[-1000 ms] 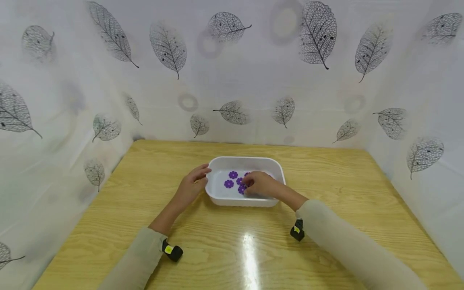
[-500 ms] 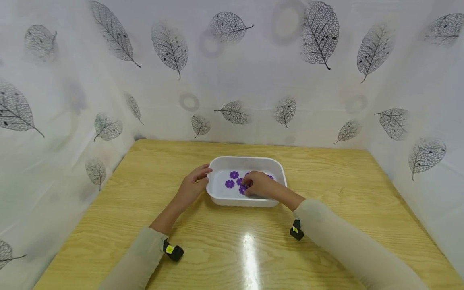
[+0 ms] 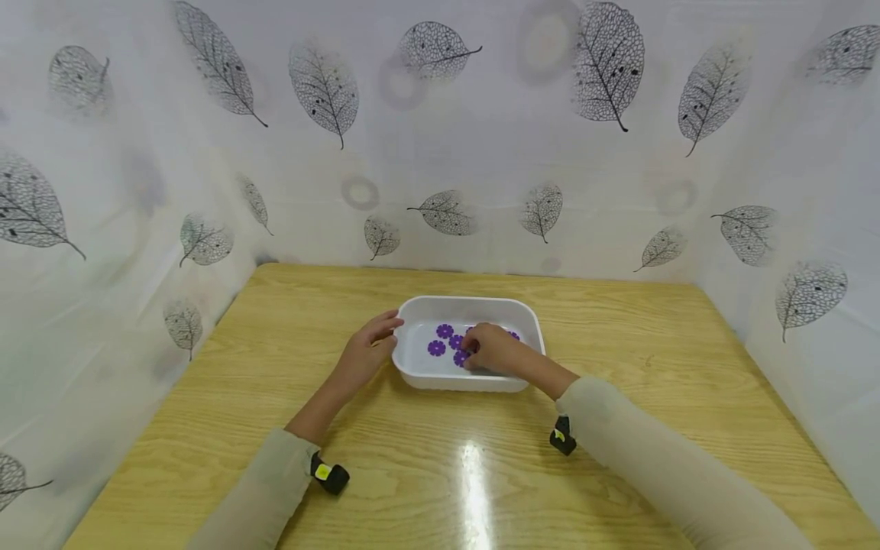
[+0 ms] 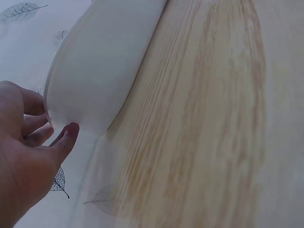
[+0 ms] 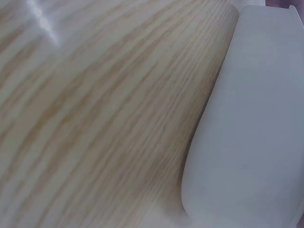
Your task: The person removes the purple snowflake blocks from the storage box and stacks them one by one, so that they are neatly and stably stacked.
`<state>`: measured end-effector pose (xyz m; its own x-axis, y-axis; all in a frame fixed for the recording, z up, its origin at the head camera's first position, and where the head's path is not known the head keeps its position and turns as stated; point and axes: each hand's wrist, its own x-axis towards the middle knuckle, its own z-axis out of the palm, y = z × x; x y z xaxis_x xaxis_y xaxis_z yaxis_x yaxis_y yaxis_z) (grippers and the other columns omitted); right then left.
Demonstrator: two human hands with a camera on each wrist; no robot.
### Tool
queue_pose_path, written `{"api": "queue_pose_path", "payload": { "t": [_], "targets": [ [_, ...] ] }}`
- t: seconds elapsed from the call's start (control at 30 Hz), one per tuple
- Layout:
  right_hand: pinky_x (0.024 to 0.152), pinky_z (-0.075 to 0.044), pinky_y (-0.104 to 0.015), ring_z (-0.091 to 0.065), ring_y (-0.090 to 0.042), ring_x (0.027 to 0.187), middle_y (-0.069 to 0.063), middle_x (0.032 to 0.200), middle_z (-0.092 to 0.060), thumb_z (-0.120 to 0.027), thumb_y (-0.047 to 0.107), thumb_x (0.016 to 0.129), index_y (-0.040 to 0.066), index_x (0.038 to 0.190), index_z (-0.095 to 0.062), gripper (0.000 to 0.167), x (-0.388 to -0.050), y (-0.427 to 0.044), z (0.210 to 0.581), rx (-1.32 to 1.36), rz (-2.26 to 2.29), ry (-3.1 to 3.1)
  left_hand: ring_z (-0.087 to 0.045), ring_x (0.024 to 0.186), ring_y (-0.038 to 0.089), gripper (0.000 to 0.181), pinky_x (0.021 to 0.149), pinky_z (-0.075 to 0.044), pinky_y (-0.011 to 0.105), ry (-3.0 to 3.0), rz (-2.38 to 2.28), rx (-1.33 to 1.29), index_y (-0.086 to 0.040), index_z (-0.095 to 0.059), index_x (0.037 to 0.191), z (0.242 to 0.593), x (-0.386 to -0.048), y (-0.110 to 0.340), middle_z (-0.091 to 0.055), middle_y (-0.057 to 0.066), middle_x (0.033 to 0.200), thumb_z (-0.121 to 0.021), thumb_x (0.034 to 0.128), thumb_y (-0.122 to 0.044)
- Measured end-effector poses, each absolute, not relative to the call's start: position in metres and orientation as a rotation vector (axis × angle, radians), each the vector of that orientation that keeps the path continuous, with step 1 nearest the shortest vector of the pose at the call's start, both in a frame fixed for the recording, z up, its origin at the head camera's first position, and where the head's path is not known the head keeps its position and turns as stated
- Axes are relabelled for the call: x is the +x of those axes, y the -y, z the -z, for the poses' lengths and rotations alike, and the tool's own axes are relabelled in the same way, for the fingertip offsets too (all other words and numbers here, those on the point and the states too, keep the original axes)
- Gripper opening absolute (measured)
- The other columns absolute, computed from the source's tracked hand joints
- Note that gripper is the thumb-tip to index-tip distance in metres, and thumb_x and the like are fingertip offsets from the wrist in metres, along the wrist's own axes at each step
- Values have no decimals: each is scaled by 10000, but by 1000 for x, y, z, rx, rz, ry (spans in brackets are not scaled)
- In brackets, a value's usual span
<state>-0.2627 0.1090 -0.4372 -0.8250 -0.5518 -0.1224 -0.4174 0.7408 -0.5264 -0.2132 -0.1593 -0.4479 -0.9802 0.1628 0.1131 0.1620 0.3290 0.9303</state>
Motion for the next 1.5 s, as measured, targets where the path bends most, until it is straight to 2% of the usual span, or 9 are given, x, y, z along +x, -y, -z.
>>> {"api": "queue_pose_path", "payload": {
  "t": [0.43,0.57,0.9,1.5],
  "targets": [
    [823,-545,-305,-602,-150,879,-35,956,-659,-807,94,834,66,1060,-642,282,-259,-108,434,-699,786,-2610,-485,1372,395,376,1130,-427,498,-2544,-1809,317,38,-566,1379,448,-214,159,-391,143,1595,-516,1023,-73],
    [838,-547,-313,-610,-151,899,-42,978,-666,-795,90,847,58,1099,-645,295,-259,-108,434,-695,811,-2589,-480,1369,416,382,1128,-426,507,-2540,-1812,329,65,-551,1382,443,-211,158,-382,176,1593,-511,1021,-54],
    [855,-532,-323,-617,-159,926,-55,1016,-685,-801,152,852,65,1255,-661,434,-259,-110,433,-697,863,-2547,-490,1365,401,372,1116,-440,504,-2549,-1817,339,34,-570,1377,449,-213,160,-399,145,1589,-513,1022,-63],
    [907,-536,-349,-623,-163,983,-38,1062,-695,-786,207,873,69,1233,-684,399,-261,-111,434,-745,907,-2562,-466,1388,399,377,1143,-409,505,-2525,-1828,343,34,-559,1388,453,-215,160,-382,143,1600,-512,1030,-75]
  ]
}}
